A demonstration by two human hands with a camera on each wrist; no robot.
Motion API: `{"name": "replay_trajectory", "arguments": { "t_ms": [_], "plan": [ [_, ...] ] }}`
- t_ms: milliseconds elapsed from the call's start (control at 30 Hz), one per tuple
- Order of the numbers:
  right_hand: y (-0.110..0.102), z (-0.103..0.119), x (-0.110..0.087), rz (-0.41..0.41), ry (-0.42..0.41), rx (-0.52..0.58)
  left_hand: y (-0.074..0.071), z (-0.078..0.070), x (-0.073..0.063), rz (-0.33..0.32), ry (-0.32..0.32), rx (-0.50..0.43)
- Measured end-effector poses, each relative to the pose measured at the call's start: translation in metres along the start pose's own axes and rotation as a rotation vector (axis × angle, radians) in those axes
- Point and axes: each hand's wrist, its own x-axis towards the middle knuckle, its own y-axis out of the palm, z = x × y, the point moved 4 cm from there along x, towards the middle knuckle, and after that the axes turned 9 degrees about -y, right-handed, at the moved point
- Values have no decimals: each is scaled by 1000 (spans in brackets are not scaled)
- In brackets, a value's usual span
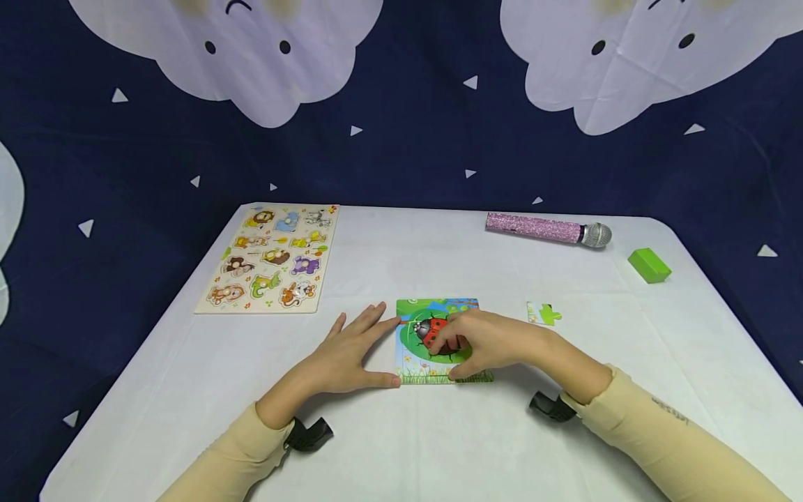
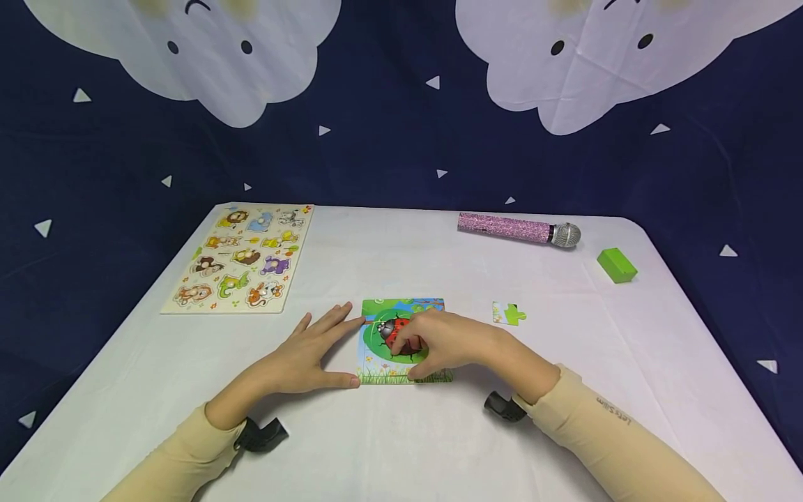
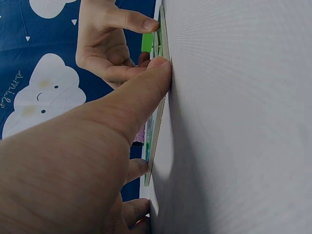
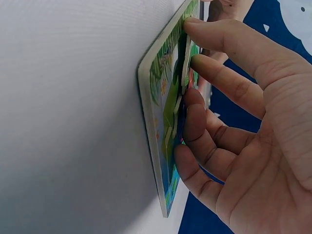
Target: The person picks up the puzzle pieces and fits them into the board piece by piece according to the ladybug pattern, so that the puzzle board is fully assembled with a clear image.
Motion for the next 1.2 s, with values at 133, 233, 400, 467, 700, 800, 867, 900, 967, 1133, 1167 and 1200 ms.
{"name": "replay_trajectory", "arguments": {
  "t_ms": [133,233,400,467,700,800,867,900,967,1133,1167,1200],
  "plan": [
    [0,0,0,2,2,3,0,0,0,3,-3,-2],
    [0,0,0,2,-4,2,0,0,0,2,-1,-1],
    [0,0,0,3,0,4,0,0,0,-1,2,0],
    [0,0,0,5,3,9,0,0,0,-2,2,0],
    [0,0,1,19,9,-13,1,0,1,-4,3,7],
    [-1,1,1,22,8,-18,1,0,1,-6,5,5],
    [-1,1,1,22,6,-21,1,0,0,-7,7,2],
    [-1,2,1,21,7,-20,1,0,0,-7,8,3],
    [-1,2,1,20,5,-18,0,0,0,-6,7,3],
    [-1,3,0,5,-2,-5,0,0,0,-5,3,7],
    [-1,3,0,3,-3,-2,0,0,0,-4,3,6],
    [0,3,0,1,-7,0,1,-1,0,-3,4,4]
  ]
}}
